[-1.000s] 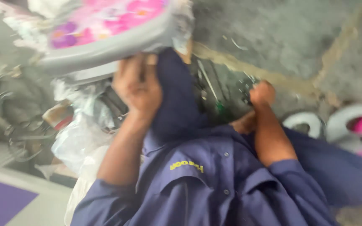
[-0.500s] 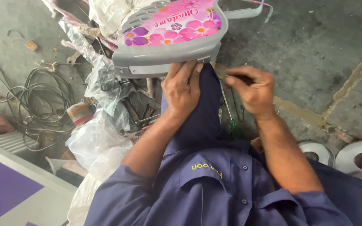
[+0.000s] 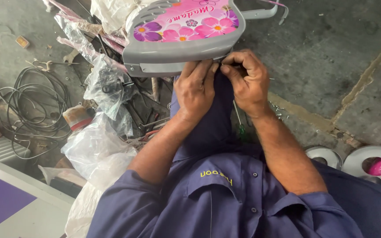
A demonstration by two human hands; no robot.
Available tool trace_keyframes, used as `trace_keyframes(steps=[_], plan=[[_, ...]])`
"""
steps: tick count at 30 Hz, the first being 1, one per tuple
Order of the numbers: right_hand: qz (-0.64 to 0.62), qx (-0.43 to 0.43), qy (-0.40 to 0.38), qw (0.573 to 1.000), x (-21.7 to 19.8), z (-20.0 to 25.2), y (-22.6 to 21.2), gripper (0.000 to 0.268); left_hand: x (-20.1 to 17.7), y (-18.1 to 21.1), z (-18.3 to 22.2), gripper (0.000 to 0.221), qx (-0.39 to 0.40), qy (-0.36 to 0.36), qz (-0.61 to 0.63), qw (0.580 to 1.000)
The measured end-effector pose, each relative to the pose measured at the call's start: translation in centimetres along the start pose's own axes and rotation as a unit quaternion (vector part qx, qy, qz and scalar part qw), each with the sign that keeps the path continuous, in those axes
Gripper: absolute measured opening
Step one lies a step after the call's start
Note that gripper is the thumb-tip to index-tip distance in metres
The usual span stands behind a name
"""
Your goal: The person attaches a pink floral-patterned plastic fender to a metal frame by aligning parts and tightening screws using a screwdriver. They handle various plastic fender sections and take small metal components from a plastic bag on the floor.
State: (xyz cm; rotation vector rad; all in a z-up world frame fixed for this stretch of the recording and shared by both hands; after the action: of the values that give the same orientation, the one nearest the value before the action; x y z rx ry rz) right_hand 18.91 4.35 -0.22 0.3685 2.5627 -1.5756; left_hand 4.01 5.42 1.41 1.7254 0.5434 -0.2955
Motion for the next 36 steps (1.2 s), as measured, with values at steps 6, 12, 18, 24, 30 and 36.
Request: trace_keyframes(steps=[6,12,18,24,30,36], plan=[[-0.024,0.007,0.000,1.000,0.1,0.2,0.4,0.009,0.2,-0.1,0.0,0.013,0.001,-0.004,-0.003,1.000],[-0.014,-0.003,0.004,1.000,0.1,0.3,0.8,0.009,0.3,0.0,-0.1,0.012,-0.001,-0.012,-0.007,1.000],[-0.025,0.058,0.065,0.996,0.4,0.6,1.3,0.013,0.2,0.1,-0.2,0.012,0.007,-0.021,-0.007,1.000],[0.175,-0.053,0.057,0.982,0.7,0.1,-1.2,0.012,0.3,-0.1,0.1,0.014,0.010,-0.011,-0.005,1.000],[0.139,0.022,0.060,0.988,0.9,-0.3,-1.4,0.011,0.4,-0.1,0.3,0.015,0.023,0.016,-0.023,0.999],[0.117,0.071,0.069,0.988,1.4,-0.7,-1.4,0.014,0.3,0.1,0.5,0.017,0.029,0.022,-0.044,0.998]])
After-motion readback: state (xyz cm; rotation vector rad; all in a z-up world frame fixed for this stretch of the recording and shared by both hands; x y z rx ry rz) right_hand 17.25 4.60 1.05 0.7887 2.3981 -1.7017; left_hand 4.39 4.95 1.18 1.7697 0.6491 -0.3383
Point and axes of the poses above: each hand's wrist, its own z-axis away from the middle knuckle, its own x-axis out of the palm, y = z × x, the point moved 4 cm from there along -z, towards the middle knuckle, and after that the axes turned 13 degrees about -x, right-handed, at the moved point
